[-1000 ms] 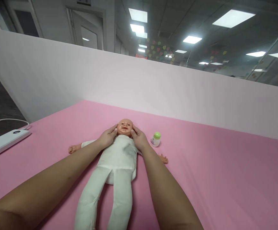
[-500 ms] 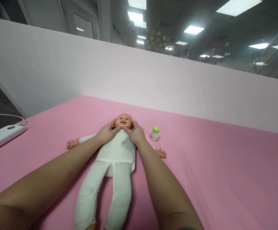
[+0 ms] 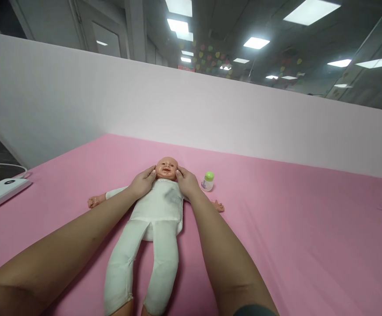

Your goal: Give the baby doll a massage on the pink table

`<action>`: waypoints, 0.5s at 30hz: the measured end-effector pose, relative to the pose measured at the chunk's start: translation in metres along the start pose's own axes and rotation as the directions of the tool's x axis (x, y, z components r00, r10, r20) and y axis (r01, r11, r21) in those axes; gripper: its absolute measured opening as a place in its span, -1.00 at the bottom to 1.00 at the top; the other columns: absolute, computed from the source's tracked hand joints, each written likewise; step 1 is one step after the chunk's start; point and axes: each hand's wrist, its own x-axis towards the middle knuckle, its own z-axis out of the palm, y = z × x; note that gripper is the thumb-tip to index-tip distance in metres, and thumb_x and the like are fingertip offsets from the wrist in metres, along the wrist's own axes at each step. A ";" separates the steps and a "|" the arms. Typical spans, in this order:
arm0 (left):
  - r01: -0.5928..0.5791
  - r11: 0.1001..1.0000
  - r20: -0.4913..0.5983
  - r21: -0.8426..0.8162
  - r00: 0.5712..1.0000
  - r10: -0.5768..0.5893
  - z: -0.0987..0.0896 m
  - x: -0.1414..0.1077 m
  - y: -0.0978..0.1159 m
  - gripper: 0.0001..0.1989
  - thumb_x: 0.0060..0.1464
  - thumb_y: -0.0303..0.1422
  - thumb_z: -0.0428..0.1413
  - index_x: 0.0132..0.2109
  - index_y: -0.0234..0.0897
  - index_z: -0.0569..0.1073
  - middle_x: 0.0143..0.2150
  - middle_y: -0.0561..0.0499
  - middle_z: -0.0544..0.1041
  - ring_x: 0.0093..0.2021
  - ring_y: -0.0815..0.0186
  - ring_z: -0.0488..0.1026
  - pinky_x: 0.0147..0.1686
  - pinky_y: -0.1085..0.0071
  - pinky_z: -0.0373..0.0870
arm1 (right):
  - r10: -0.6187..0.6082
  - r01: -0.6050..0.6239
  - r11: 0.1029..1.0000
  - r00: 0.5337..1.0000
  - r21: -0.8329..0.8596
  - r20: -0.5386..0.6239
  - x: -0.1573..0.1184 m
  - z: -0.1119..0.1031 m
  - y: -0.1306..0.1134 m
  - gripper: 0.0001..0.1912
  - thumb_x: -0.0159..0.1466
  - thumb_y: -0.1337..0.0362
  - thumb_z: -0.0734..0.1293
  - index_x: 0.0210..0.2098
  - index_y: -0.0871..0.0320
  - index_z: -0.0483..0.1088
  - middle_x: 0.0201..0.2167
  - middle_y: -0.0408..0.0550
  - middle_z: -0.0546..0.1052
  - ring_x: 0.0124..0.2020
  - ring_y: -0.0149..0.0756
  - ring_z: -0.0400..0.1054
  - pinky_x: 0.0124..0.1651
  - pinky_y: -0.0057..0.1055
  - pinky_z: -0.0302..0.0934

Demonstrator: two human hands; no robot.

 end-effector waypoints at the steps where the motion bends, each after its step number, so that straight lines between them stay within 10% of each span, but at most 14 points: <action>1: -0.008 1.000 -0.018 0.012 1.000 0.008 -0.003 -0.001 0.004 -0.27 0.39 0.06 -0.05 0.47 -0.32 0.31 0.49 -0.25 0.30 0.50 0.02 0.23 0.48 0.12 0.07 | -0.013 0.013 0.999 1.000 -0.037 -0.006 -0.002 -0.003 -0.002 -0.53 0.48 -0.02 0.26 0.28 -0.05 0.49 0.26 -0.07 0.54 0.30 -0.06 0.41 0.41 -0.03 0.20; 8: -0.121 0.975 -0.162 -0.188 0.983 0.090 -0.017 -0.028 0.072 -0.46 0.32 0.00 0.12 0.29 -0.16 0.53 0.32 -0.14 0.53 0.34 -0.03 0.43 0.37 0.04 0.30 | -0.197 0.151 0.948 0.970 -0.282 -0.145 -0.027 -0.050 -0.016 -0.63 0.45 0.16 0.28 0.17 -0.02 0.56 0.16 -0.04 0.60 0.20 0.00 0.46 0.37 -0.03 0.26; 12: 0.070 0.855 0.141 -0.515 0.990 0.004 0.006 -0.036 0.125 -0.54 0.28 -0.03 0.17 0.09 -0.31 0.58 0.08 -0.25 0.65 0.09 -0.02 0.61 0.19 0.01 0.51 | -0.217 0.092 0.907 0.938 -0.411 -0.271 -0.038 -0.083 0.000 -0.52 0.37 0.31 0.28 0.25 0.05 0.50 0.23 0.01 0.54 0.26 0.01 0.39 0.44 -0.03 0.17; 15: 0.365 0.767 0.389 -0.527 0.906 -0.164 0.037 -0.028 0.152 -0.55 0.28 -0.04 0.18 0.02 -0.38 0.54 0.02 -0.33 0.64 -0.04 0.03 0.66 0.11 0.06 0.58 | -0.160 0.032 0.918 0.942 -0.394 -0.294 -0.040 -0.095 0.019 -0.38 0.29 0.37 0.32 0.34 0.09 0.42 0.37 0.02 0.42 0.41 0.00 0.25 0.53 -0.05 0.02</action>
